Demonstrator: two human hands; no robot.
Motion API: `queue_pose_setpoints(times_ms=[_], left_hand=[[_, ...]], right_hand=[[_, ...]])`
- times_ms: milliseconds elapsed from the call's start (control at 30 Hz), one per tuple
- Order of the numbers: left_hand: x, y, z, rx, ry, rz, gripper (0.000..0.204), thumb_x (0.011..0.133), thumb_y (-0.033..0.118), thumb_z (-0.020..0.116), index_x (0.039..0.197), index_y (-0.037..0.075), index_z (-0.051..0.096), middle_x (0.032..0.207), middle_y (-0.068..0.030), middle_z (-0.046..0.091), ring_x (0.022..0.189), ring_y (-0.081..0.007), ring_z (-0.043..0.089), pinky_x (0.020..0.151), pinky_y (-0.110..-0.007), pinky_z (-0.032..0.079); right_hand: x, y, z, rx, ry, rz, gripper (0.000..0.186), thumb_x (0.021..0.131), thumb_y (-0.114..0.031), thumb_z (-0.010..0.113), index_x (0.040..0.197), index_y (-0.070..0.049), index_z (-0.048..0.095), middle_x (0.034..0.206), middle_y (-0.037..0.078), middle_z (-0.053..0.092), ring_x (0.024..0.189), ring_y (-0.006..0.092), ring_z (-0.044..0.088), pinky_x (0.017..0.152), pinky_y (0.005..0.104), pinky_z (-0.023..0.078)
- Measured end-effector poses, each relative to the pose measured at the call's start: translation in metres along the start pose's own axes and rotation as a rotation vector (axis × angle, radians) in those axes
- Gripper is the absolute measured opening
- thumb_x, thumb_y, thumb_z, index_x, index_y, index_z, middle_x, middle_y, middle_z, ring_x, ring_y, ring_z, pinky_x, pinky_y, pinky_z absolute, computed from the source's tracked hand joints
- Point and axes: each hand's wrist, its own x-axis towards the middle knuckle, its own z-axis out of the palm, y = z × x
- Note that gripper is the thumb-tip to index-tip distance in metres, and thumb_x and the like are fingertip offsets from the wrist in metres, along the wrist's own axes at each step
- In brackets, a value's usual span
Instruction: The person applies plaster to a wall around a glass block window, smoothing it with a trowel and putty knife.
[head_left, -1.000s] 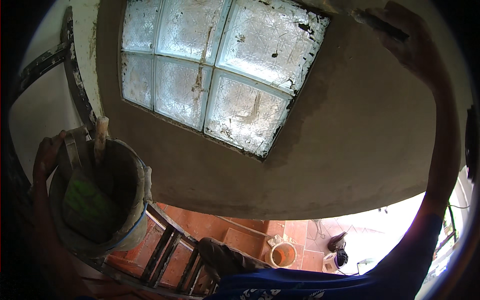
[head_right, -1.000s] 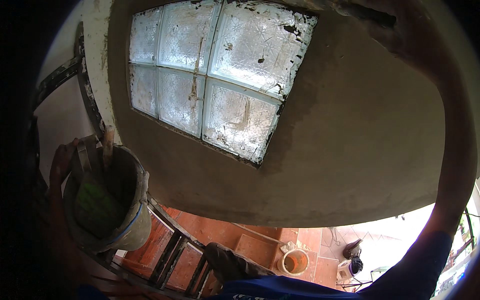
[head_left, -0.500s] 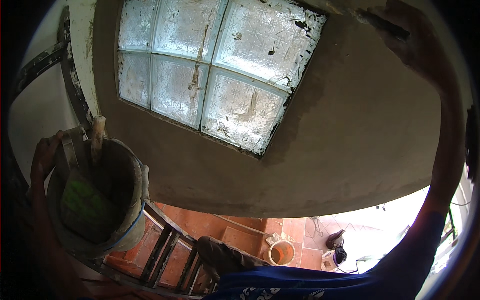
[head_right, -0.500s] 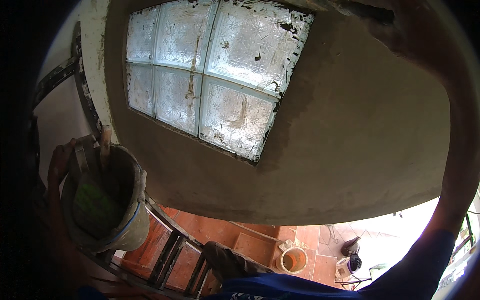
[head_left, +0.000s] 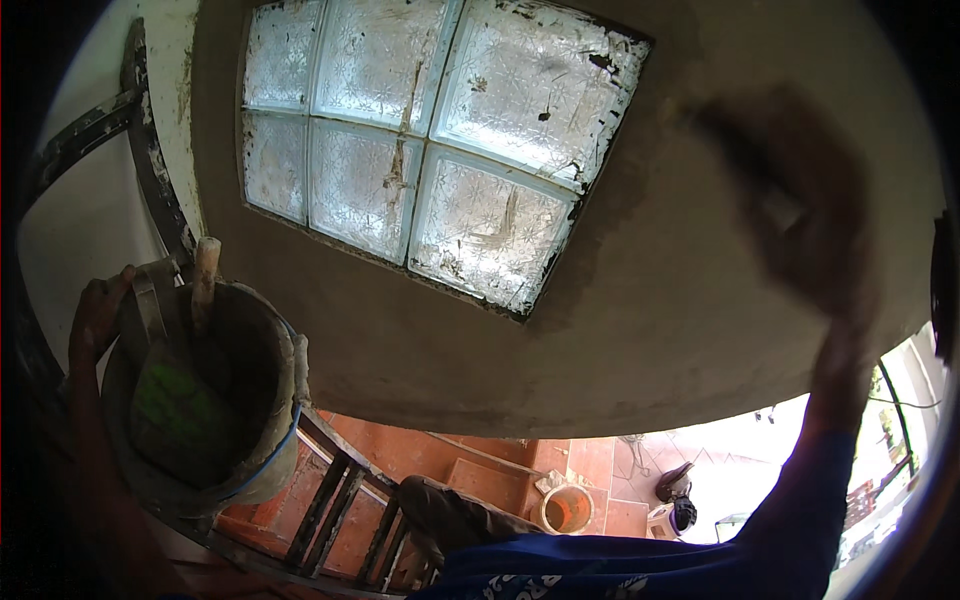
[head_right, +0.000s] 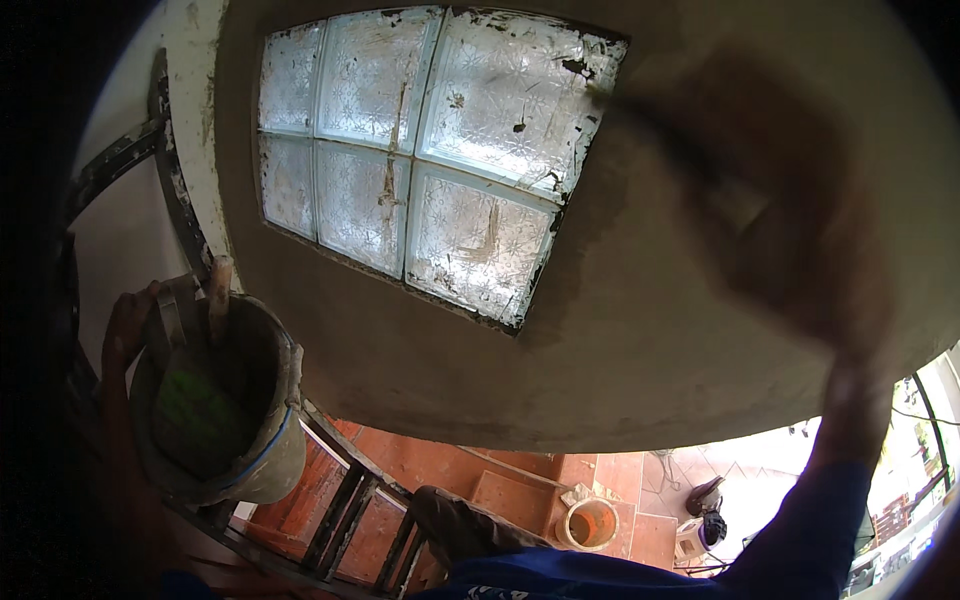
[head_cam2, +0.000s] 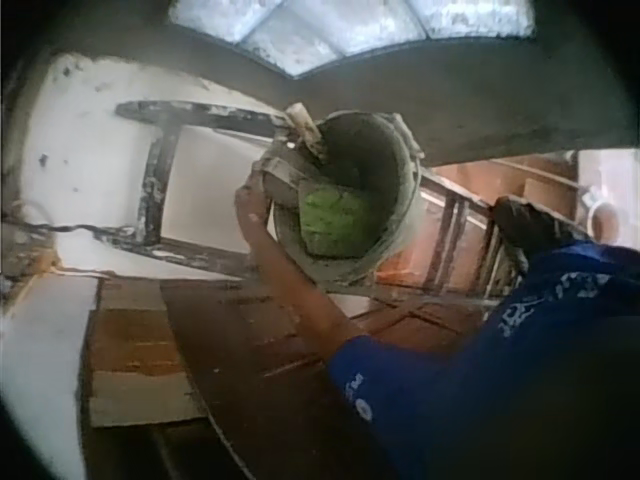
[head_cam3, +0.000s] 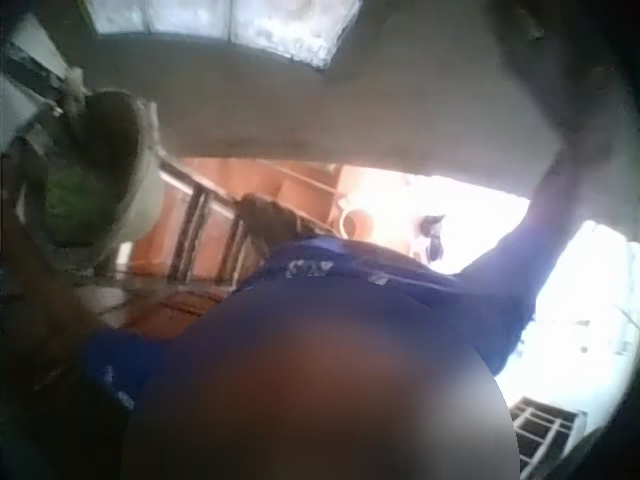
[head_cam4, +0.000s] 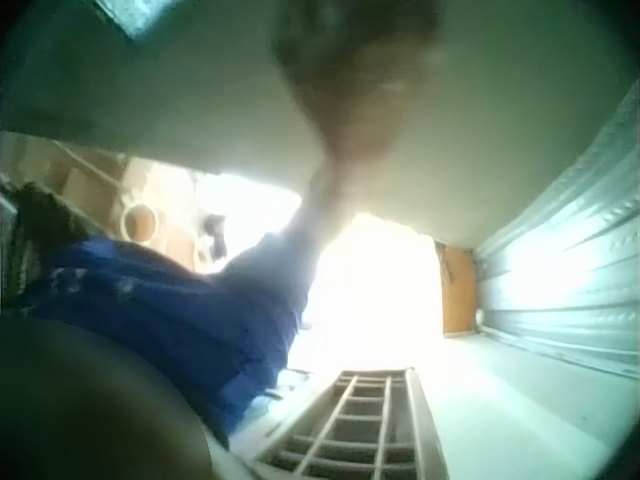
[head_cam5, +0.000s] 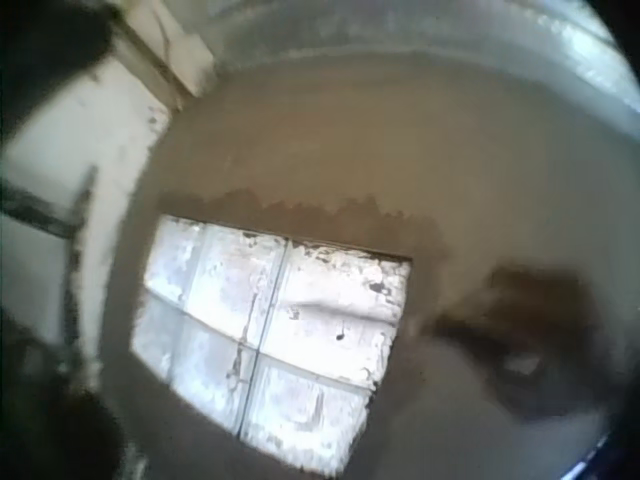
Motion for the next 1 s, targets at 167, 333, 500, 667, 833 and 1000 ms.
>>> queue_pose_setpoints(times_ms=[167,333,500,667,833,1000], left_hand=[[0.01,-0.049,0.016,0.189,0.022,0.267,0.071,0.089,0.058,0.059,0.114,-0.009,0.061,0.087,-0.0268,0.066,0.083,-0.036,0.066,0.078,-0.041,0.05],[0.006,-0.013,0.026,0.24,-0.12,0.019,0.038,0.098,0.018,0.046,0.134,0.013,0.057,0.11,-0.0275,0.066,0.095,-0.0442,0.064,0.087,-0.049,0.049],[0.011,0.0,0.0,0.231,-0.164,-0.033,0.041,0.103,0.025,0.036,0.139,0.015,0.053,0.112,-0.0326,0.063,0.105,-0.0419,0.062,0.097,-0.046,0.046],[-0.002,-0.003,-0.001,0.472,-0.112,0.144,0.052,0.101,0.039,0.048,0.137,0.003,0.053,0.106,-0.0323,0.063,0.1,-0.0399,0.064,0.092,-0.043,0.048],[0.01,-0.007,0.006,0.339,-0.062,0.009,0.043,0.103,0.028,0.043,0.145,0.023,0.047,0.107,-0.0309,0.063,0.1,-0.0438,0.062,0.092,-0.047,0.047],[0.004,-0.018,-0.006,0.188,-0.071,0.009,0.096,0.083,0.075,0.053,0.109,-0.017,0.062,0.106,-0.0332,0.064,0.1,-0.0371,0.064,0.092,-0.043,0.046]], right_hand=[[-0.054,-0.133,0.081,0.805,-0.219,0.273,0.053,0.083,-0.006,0.065,0.135,-0.008,0.053,0.101,0.013,0.063,0.086,0.0316,0.064,0.073,0.0422,0.055],[-0.123,-0.29,0.156,1.416,-0.314,0.767,0.044,0.09,-0.019,0.065,0.13,-0.002,0.057,0.116,0.023,0.066,0.104,0.0358,0.066,0.091,0.0431,0.05],[-0.112,-0.351,0.174,1.587,-0.72,1.08,0.048,0.09,-0.021,0.063,0.13,0.004,0.056,0.109,0.024,0.068,0.105,0.03,0.066,0.091,0.0401,0.05],[-0.08,-0.414,0.207,1.801,-0.281,0.9,0.05,0.094,-0.02,0.057,0.137,0.004,0.048,0.124,0.026,0.062,0.118,0.0302,0.061,0.099,0.0379,0.046],[-0.026,-0.466,0.222,1.891,-0.448,1.078,0.041,0.093,-0.015,0.056,0.13,0.003,0.052,0.114,0.022,0.062,0.105,0.0279,0.06,0.091,0.0377,0.047],[-0.06,-0.478,0.204,1.979,-0.493,0.798,0.039,0.091,-0.012,0.06,0.128,-0.002,0.057,0.108,0.017,0.066,0.097,0.026,0.063,0.089,0.0369,0.049]])
